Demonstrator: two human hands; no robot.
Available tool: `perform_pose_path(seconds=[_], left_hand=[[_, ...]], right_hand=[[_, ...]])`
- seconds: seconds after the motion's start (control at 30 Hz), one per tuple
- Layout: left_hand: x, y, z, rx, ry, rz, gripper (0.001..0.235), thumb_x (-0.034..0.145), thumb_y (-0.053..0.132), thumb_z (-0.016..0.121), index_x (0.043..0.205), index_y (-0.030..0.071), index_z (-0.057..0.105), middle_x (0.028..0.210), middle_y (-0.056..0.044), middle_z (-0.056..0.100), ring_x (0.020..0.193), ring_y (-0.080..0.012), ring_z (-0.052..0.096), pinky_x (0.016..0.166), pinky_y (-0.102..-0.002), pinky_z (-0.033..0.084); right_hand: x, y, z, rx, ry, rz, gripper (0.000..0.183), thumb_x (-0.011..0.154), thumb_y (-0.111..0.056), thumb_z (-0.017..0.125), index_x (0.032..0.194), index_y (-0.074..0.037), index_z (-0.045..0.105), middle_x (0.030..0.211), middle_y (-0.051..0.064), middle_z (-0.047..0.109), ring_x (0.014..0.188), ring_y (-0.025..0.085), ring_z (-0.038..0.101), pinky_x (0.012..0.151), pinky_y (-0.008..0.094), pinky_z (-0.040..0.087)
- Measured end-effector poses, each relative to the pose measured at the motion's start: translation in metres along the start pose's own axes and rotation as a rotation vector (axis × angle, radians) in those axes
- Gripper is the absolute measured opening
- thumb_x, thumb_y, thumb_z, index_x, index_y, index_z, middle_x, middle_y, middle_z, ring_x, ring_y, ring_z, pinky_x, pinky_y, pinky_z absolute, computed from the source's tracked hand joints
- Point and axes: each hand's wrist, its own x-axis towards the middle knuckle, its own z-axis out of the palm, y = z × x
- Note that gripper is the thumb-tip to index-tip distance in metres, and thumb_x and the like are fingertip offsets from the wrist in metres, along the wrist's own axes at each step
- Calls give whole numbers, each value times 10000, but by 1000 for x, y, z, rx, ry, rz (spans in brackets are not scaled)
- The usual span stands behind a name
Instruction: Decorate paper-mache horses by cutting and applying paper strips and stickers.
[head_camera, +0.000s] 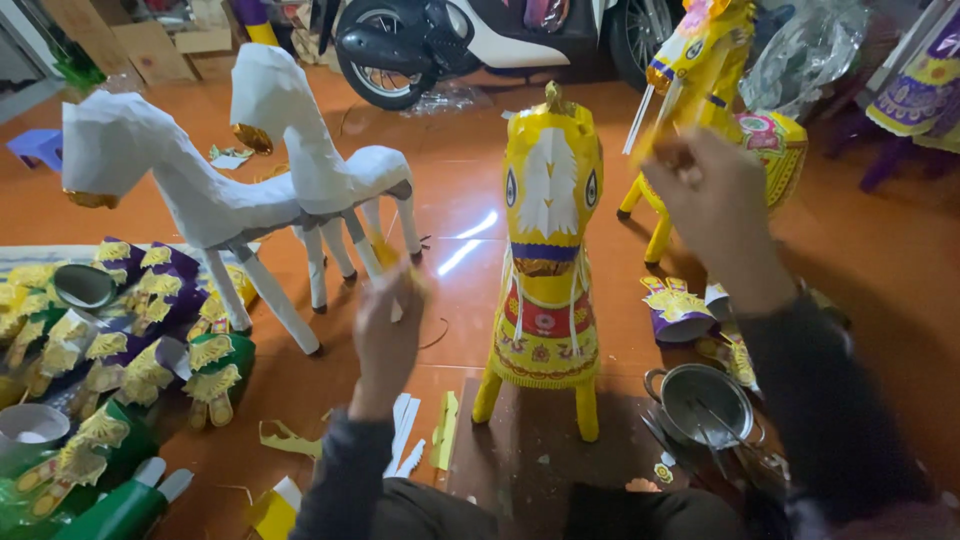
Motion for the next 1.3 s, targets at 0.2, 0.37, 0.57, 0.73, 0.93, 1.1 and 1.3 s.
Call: perform_pose_path(seconds=[0.2,0.37,0.57,0.73,0.93,1.1,1.3], left_hand=[[149,45,33,-75,14,-12,524,920,104,698,1381,240,488,1020,-16,716,951,-156,650,835,-323,508],[191,52,72,-186,-58,30,467,923,48,651,1353,155,505,959,-61,730,943,-195,590,803,-343,507],[198,39,91,-64,-122,42,509,926,97,642,1390,204,460,1018,-30,735,982,-209,592,730,-378,507],[199,34,97,-16,-137,71,519,920,99,647,1398,196,468,996,-38,753,954,-223,574,762,-406,507],[196,29,102,143,-212,226,624,921,100,672,1455,296,416,926,-52,742,879,-249,682,821,-408,565],[196,42,91,8,-389,141,652,956,88,593,1487,347,318,1002,-142,731,894,-387,697,803,-532,554],[199,43,88,150,-530,257,610,976,99,551,1496,325,325,1083,-186,717,688,-270,690,582,-365,565]], right_hand=[[73,2,38,135,-60,38,141,967,-140,676,914,-10,694,853,115,652,746,222,584,656,362,441],[80,-9,44,103,-159,137,154,948,-170,655,932,-24,700,849,103,691,753,220,629,631,360,459],[78,-2,49,181,-316,191,331,925,-238,650,1152,2,671,960,123,628,850,222,607,701,340,472],[73,-29,27,191,-540,454,434,959,-146,406,1375,-112,525,1255,162,407,1079,316,542,811,366,488],[59,-11,18,290,-636,320,637,896,70,328,1491,-150,388,1454,251,389,1303,477,421,1080,596,319],[57,-16,19,241,-627,333,523,941,0,385,1444,-141,407,1447,242,432,1332,493,373,1073,626,300],[55,-7,30,308,-589,349,527,939,42,353,1437,-124,398,1464,246,408,1339,488,367,1077,648,287]])
